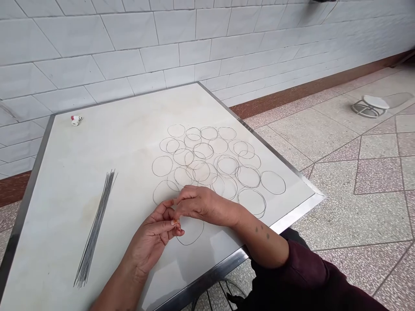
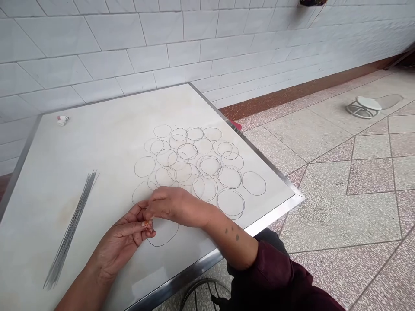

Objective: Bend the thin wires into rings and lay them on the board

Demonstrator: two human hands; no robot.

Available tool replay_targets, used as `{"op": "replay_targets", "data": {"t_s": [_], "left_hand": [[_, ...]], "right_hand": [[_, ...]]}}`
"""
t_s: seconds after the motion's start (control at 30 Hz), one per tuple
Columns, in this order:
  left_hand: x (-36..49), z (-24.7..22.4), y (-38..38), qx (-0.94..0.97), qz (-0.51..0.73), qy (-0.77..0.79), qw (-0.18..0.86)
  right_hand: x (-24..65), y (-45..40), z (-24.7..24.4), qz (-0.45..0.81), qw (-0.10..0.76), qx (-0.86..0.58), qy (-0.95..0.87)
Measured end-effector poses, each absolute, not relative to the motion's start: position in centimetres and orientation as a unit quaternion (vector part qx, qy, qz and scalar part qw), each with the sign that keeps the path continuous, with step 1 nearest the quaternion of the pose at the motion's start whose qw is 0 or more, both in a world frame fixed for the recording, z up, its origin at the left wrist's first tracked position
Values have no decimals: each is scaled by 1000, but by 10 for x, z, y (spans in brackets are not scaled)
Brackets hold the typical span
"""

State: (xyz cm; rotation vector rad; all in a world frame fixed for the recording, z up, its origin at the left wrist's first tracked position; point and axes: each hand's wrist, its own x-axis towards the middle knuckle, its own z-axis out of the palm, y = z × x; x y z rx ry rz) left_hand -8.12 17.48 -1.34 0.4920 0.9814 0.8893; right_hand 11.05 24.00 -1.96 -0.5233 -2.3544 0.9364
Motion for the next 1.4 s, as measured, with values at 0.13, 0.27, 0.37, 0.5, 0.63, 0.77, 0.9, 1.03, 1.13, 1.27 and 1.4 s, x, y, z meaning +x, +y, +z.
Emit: {"op": "replay_targets", "data": {"t_s": [0.13,0.27,0.37,0.5,0.63,0.77,0.9,1.03,1.13,1.27,1.4], "left_hand": [[-81,-13,176,223,474,416,743],[-81,-14,176,196,550,394,709],[-80,-13,175,168,579,384,699],[-80,-13,175,145,610,373,683],[-78,-14,174,140,630,365,671],[-74,-14,173,134,610,375,685],[-74,-15,171,131,594,376,699],[-74,-16,171,138,588,384,699],[-73,-13,172,155,580,397,694],[-73,-5,173,207,563,442,667],[-73,-1,173,250,552,482,633]], "right_hand": [[111,241,-22,416,335,-233,-813],[106,237,-26,466,368,-238,-769],[101,235,-31,458,368,-223,-778],[102,236,-31,428,389,-221,-785],[103,238,-29,422,398,-239,-779],[101,238,-31,415,401,-241,-780],[101,239,-33,417,406,-248,-774],[103,241,-33,401,399,-248,-786],[104,242,-32,403,390,-274,-781],[106,242,-30,409,389,-277,-777],[109,242,-27,416,374,-281,-780]]}}
